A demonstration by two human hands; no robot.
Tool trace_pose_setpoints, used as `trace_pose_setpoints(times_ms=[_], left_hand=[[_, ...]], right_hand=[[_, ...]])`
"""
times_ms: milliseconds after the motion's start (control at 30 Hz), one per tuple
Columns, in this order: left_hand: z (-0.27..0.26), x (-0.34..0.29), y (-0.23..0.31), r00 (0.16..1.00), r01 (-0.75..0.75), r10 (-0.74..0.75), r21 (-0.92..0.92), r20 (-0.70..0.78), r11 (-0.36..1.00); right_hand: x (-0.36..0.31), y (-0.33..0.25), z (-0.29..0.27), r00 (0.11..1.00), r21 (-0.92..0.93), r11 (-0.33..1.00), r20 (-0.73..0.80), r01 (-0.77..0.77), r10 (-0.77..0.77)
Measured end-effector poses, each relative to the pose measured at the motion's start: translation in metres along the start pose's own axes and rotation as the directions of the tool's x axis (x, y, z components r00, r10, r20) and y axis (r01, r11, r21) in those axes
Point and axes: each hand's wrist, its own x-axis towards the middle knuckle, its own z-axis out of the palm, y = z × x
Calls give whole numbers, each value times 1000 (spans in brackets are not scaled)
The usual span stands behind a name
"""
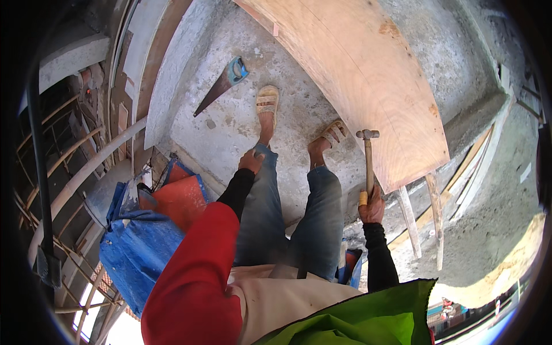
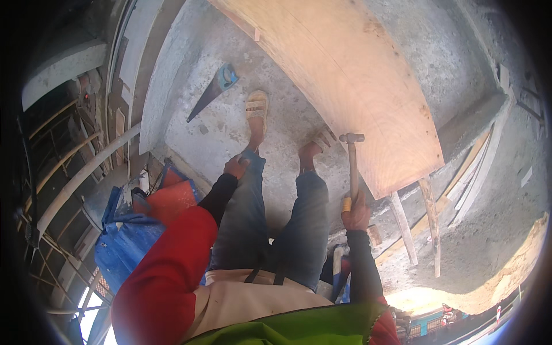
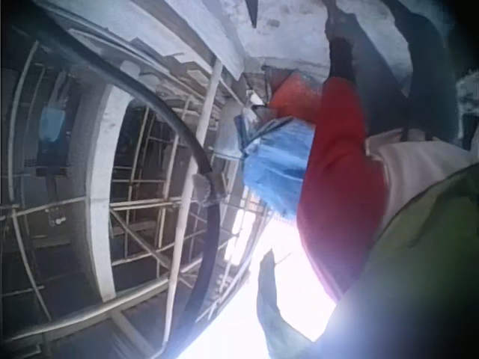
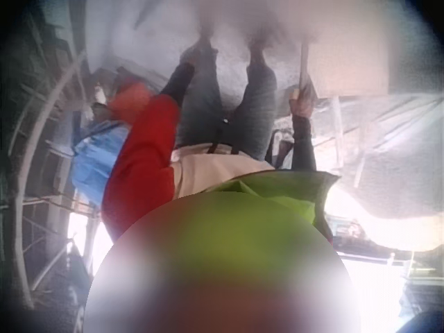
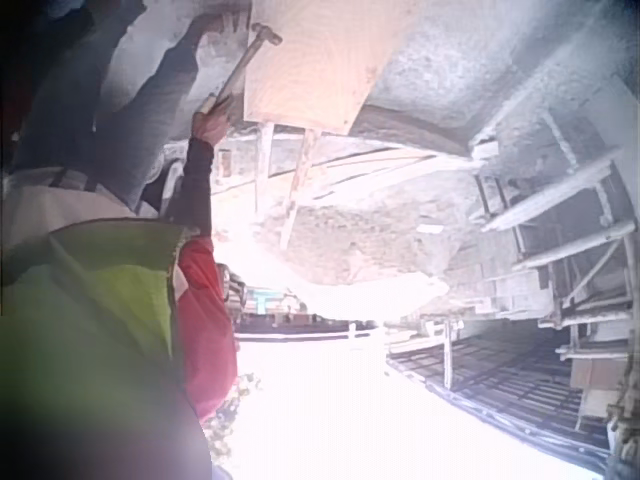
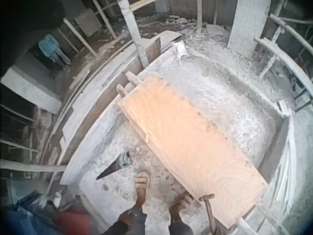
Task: The person uses a hand saw to cut a long wooden plank on a makeshift workbench, then picks up a hammer and nails to fasten a smaller wooden board. The person continues to saw another plank while standing on a construction site.
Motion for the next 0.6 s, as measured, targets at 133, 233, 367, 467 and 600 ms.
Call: trace_pose_setpoints(times_ms=[133, 233, 367, 467, 600], left_hand=[[-22, -2, 25, 914, -387, 389, 45, -117, 921], [-32, -9, 74, 896, -409, 445, -384, 5, 828], [-67, -12, 115, 789, 231, 466, -895, 401, 381], [-103, 6, 94, 896, 198, 381, -973, 228, 115], [-178, 69, 11, 996, 0, 92, -998, -6, -62]], right_hand=[[44, -84, 12, 981, 19, 987, 109, 161, -162], [60, -155, 36, 949, -8, 964, 179, 265, -259], [58, -252, 79, 907, -56, 937, 277, 344, -316], [51, -319, 116, 892, 32, 944, 319, 328, -320], [55, -380, 168, 860, 260, 898, 288, 353, -422]])
